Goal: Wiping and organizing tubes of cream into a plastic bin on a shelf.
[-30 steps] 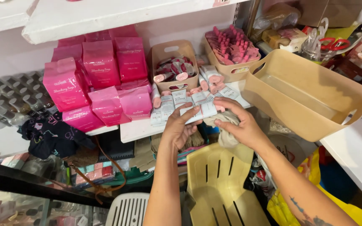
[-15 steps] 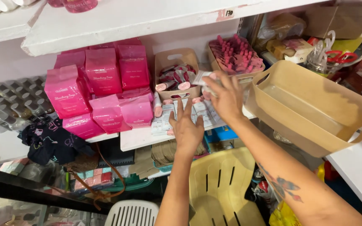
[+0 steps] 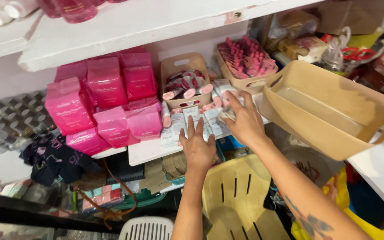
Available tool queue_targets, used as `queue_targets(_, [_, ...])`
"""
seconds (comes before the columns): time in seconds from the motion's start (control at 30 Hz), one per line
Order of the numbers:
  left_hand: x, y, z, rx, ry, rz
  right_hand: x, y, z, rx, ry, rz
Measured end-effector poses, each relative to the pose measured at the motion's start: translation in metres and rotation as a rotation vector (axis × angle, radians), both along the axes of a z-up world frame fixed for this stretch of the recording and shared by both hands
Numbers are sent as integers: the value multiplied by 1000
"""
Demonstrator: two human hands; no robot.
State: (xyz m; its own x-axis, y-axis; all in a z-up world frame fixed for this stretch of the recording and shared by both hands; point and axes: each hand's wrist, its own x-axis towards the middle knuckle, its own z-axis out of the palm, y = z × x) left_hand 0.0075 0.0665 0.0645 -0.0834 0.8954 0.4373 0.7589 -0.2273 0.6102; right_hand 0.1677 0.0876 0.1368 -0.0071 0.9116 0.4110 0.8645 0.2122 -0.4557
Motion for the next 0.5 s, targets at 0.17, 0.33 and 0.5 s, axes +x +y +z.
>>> queue_targets(0.17, [34, -8, -4, -78, -89, -75, 57, -47, 6, -39, 32, -342])
queue_targets(0.33, [74, -18, -24, -145, -163, -193, 120, -72, -19, -150, -74, -620])
queue_targets(0.5, [97, -20, -66, -29, -280, -392, 134, -111, -47, 234, 21, -578])
